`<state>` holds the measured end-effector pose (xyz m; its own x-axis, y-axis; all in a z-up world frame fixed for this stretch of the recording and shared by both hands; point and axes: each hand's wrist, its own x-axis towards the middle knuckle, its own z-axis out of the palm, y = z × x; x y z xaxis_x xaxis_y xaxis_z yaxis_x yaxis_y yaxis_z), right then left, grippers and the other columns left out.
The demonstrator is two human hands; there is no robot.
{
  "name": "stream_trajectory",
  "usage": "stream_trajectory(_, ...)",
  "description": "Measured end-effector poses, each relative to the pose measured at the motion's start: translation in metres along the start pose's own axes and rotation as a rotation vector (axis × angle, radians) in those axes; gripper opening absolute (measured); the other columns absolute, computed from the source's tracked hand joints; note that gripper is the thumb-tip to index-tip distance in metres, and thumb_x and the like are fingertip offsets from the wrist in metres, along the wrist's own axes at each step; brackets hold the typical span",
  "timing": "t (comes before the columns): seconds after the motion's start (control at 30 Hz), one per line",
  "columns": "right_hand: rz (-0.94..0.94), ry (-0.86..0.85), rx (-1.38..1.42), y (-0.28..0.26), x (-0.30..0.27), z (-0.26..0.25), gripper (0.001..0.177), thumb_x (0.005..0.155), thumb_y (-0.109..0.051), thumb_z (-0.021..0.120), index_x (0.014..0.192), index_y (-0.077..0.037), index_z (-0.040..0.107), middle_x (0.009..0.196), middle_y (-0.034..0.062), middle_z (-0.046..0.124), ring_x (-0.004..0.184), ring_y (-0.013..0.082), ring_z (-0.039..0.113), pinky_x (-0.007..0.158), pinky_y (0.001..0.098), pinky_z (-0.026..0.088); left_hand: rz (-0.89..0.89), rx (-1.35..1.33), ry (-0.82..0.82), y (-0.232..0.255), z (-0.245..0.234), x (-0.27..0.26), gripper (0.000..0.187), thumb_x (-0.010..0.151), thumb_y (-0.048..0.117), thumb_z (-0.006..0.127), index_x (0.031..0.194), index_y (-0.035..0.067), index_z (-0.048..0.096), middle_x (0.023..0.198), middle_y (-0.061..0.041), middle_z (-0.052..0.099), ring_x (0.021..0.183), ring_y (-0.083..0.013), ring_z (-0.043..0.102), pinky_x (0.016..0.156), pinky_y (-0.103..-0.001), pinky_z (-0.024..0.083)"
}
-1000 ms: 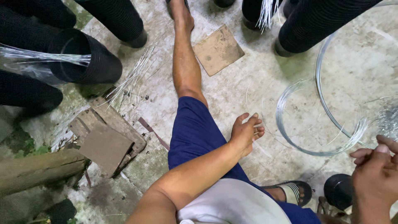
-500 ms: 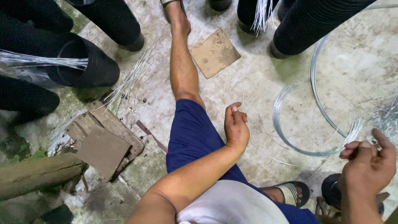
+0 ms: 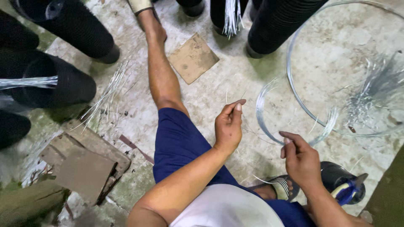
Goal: The person sits on the floor and repeatedly cuts thin metal wire into short segments using pliers. The person holds the wire with one hand, cuts it with the pliers, and places the cut pieces into a nearby container.
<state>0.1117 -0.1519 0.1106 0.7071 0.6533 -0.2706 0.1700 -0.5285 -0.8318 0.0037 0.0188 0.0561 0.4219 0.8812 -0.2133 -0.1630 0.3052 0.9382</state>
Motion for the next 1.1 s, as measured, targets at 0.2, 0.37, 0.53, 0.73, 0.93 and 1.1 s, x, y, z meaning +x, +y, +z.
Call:
stream_trajectory(0.2, 0.177, -0.41, -0.059, 0.009, 0.001, 0.007, 0.028, 0.1, -0.016, 0.054, 0.119, -0.01, 0.074, 0.061, 0.002, 0.06, 0.056, 0.0091, 0.054, 0.054, 0.0271, 0.045, 0.157, 0.045, -0.073, 0.009, 0.005, -0.003, 0.025, 0.106, 0.018, 0.063, 0.118, -0.003, 0.073, 0.107, -0.001, 0.066, 0.09, -0.0055, 0.059, 0.08, -0.02, 0.049)
stream_trajectory(0.37, 0.185, -0.745, 0.013, 0.004, -0.003, 0.019, 0.028, 0.099, -0.017, 0.055, 0.116, -0.009, 0.075, 0.065, 0.0024, 0.064, 0.057, 0.0096, 0.055, 0.054, 0.0267, 0.047, -0.28, -0.069, -0.185, 0.019, 0.008, -0.013, 0.027, 0.101, 0.019, 0.064, 0.117, -0.001, 0.075, 0.079, -0.004, 0.062, 0.066, -0.0108, 0.054, 0.063, -0.027, 0.047)
stream_trajectory(0.53, -0.112, -0.311, -0.328, -0.016, -0.001, 0.016, 0.027, 0.091, -0.02, 0.07, 0.115, -0.01, 0.076, 0.097, 0.0076, 0.078, 0.062, 0.0142, 0.066, 0.061, 0.0286, 0.053, -0.115, 0.043, -0.252, 0.03, 0.009, -0.021, 0.026, 0.101, 0.018, 0.066, 0.115, -0.002, 0.075, 0.093, 0.003, 0.073, 0.08, -0.0018, 0.059, 0.072, -0.019, 0.049)
stream_trajectory(0.73, -0.293, 0.209, 0.117, -0.041, 0.004, 0.004, 0.04, 0.094, -0.006, 0.07, 0.133, -0.001, 0.064, 0.111, 0.0104, 0.076, 0.099, 0.0141, 0.073, 0.087, 0.027, 0.058, -0.066, 0.204, -0.305, 0.038, 0.016, -0.039, 0.023, 0.099, 0.016, 0.069, 0.113, 0.001, 0.079, 0.075, 0.004, 0.056, 0.065, -0.0047, 0.043, 0.057, -0.025, 0.038)
stream_trajectory(0.93, -0.337, 0.243, 0.068, -0.047, 0.002, 0.004, 0.031, 0.096, -0.004, 0.071, 0.127, -0.001, 0.069, 0.111, 0.0107, 0.077, 0.099, 0.0138, 0.075, 0.088, 0.0262, 0.059, 0.004, 0.28, -0.329, 0.043, 0.023, -0.049, 0.021, 0.098, 0.016, 0.07, 0.111, 0.001, 0.078, 0.076, 0.002, 0.06, 0.067, -0.0043, 0.047, 0.059, -0.023, 0.041)
stream_trajectory(1.1, -0.343, 0.212, 0.059, -0.043, 0.0, 0.005, 0.031, 0.096, -0.003, 0.071, 0.126, -0.002, 0.07, 0.109, 0.0104, 0.077, 0.094, 0.0136, 0.074, 0.083, 0.0249, 0.058, -0.007, 0.311, -0.325, 0.04, 0.022, -0.05, 0.021, 0.098, 0.016, 0.07, 0.111, 0.001, 0.078, 0.078, 0.001, 0.064, 0.066, -0.0041, 0.048, 0.058, -0.023, 0.041)
